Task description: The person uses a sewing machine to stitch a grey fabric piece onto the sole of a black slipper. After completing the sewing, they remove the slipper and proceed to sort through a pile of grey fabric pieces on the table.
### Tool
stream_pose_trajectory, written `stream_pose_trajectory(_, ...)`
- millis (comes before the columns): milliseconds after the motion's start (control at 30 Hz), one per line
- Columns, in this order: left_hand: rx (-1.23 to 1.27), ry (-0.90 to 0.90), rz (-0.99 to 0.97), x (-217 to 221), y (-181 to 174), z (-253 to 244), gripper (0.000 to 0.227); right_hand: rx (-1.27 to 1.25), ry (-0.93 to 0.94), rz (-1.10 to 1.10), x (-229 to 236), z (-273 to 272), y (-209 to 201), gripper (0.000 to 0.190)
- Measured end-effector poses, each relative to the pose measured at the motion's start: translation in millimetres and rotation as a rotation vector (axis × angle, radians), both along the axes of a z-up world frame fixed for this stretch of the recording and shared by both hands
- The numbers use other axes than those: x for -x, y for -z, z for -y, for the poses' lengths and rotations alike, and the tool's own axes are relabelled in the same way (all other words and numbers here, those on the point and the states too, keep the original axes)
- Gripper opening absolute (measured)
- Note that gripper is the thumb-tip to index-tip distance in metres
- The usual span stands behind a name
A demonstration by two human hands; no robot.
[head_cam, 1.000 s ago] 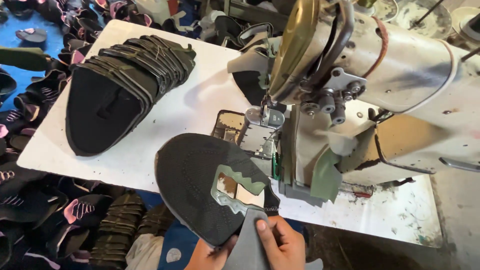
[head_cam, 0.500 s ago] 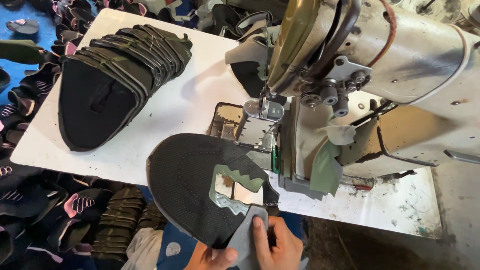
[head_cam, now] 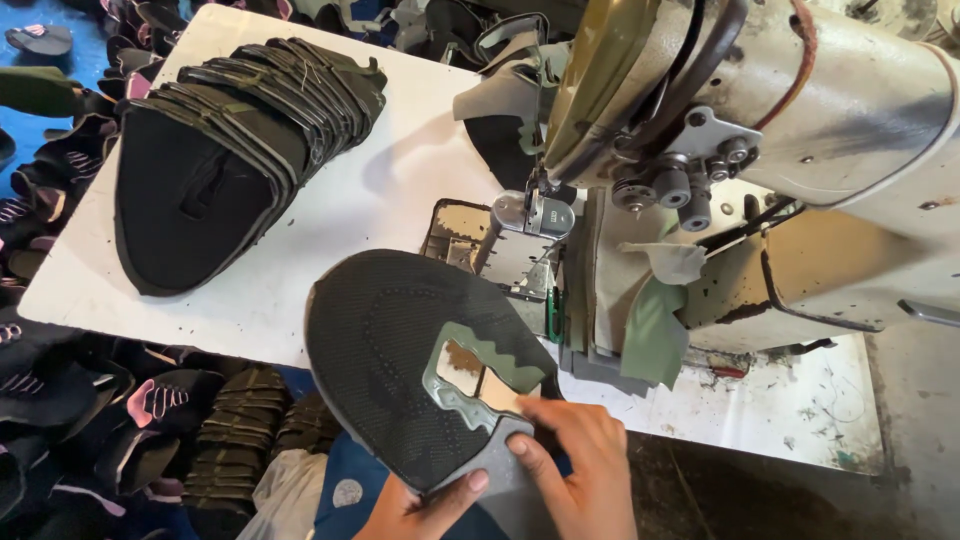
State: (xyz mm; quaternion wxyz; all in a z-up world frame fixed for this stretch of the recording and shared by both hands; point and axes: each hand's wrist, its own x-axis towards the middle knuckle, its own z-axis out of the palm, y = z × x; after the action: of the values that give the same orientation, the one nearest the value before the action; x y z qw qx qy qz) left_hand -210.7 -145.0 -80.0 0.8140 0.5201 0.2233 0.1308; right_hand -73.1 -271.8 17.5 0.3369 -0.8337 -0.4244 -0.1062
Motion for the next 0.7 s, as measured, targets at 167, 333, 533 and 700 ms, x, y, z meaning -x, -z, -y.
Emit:
stream_pose_trajectory(167,0.149,-0.003,-0.177,-2,-6,-2,0.063,-0.086,0.136,-0.638,5,13,42,0.028)
stream_pose_trajectory(333,-0.062,-0.069,-0.057,-13,-9,-5,0.052,-0.41,0.095,-0.564,4,-1,77,0.028)
stream_pose_trajectory(533,-0.657,-0.061,0.193,-69,-38,-51,0.04,-0.407,0.02,-0.435,-43,-43,59,0.022)
stream_pose_trajectory(700,-0.794,-0.049,0.21,-145,-73,-108,0.049,-0.417,0.208,-0.569,-97,-86,64,0.024)
